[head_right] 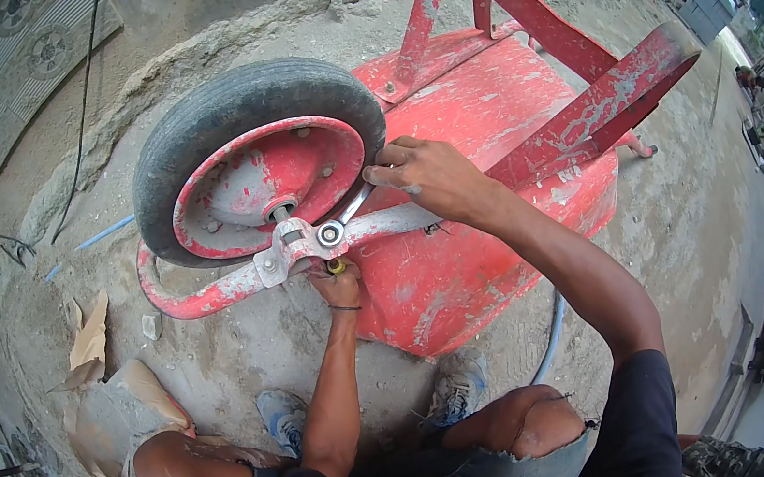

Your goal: The person uses a wrench and a screwdriver to loosen and remove a bolt and axle from a wheelbarrow, then pulls the wheel free from the frame.

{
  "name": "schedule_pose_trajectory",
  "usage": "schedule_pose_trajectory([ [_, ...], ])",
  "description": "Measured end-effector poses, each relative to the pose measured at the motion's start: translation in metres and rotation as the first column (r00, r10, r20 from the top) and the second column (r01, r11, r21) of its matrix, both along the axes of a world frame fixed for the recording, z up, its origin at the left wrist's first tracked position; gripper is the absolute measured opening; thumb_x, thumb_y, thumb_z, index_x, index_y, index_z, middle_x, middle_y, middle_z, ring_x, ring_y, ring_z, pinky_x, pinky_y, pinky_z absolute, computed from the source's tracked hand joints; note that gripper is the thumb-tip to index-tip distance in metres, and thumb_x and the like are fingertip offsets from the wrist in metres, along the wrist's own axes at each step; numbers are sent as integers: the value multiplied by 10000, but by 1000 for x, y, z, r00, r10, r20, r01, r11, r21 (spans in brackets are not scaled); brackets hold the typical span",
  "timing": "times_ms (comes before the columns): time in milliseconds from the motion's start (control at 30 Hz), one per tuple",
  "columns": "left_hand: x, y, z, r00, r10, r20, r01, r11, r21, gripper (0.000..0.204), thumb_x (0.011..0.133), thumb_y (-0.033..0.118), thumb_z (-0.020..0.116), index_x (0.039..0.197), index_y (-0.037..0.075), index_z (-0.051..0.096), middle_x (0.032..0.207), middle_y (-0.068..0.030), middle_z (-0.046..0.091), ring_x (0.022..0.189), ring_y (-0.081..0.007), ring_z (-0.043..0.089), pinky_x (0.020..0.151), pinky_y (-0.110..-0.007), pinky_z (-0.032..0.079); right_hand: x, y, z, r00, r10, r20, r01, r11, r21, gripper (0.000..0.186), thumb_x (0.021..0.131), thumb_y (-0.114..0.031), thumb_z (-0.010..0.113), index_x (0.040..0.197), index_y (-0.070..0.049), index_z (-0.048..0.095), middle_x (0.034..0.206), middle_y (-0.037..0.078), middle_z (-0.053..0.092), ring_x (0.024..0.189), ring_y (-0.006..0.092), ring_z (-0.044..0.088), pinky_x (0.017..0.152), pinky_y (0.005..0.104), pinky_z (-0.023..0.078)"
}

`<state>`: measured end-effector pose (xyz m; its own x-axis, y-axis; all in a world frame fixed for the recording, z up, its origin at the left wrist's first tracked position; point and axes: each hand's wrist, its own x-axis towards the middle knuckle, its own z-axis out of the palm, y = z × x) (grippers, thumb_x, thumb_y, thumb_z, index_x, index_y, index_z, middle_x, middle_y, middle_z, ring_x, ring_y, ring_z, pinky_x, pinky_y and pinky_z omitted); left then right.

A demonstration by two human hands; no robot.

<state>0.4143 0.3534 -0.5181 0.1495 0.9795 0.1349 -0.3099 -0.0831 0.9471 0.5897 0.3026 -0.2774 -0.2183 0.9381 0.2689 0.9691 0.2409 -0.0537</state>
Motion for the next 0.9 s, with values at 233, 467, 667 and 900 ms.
schedule_pose_trajectory([
  [233, 9, -4, 24, 994, 99, 55, -98, 995, -19, 114, 648, -77, 460, 615, 27, 491, 567, 0, 474, 455, -98, 449, 403, -259, 337, -17, -53, 21, 994, -41, 98, 58, 982, -180, 437, 791, -69, 552, 1228, -64, 562, 901, 109, 565, 909, 289, 589, 863, 418, 494],
  [467, -3, -6, 19, 998, -60, 2, 60, 991, -119, 190, 637, -87, 560, 607, 82, 481, 586, 50, 476, 504, -64, 455, 446, -255, 318, -82, -102, 11, 955, -182, -234, 142, 974, -179, 470, 825, -16, 617, 1282, -13, 507, 810, 141, 539, 647, 305, 584, 518, 387, 482],
  [667, -2, -7, 30, 999, -43, 2, 43, 992, -121, 186, 659, -72, 565, 588, 78, 481, 580, 47, 486, 487, -66, 458, 440, -254, 327, -64, -83, 18, 951, -266, -159, 231, 951, -206, 496, 764, -6, 562, 1258, -40, 526, 869, 143, 575, 806, 337, 596, 663, 431, 505],
  [900, 4, -13, 41, 999, -31, 29, 33, 998, -63, 117, 699, -69, 440, 687, 43, 471, 570, 1, 460, 455, -88, 440, 398, -271, 327, 16, 4, 8, 998, 32, -47, -33, 999, -21, 358, 720, 12, 557, 1060, -53, 647, 991, 121, 646, 911, 310, 617, 773, 412, 517],
])
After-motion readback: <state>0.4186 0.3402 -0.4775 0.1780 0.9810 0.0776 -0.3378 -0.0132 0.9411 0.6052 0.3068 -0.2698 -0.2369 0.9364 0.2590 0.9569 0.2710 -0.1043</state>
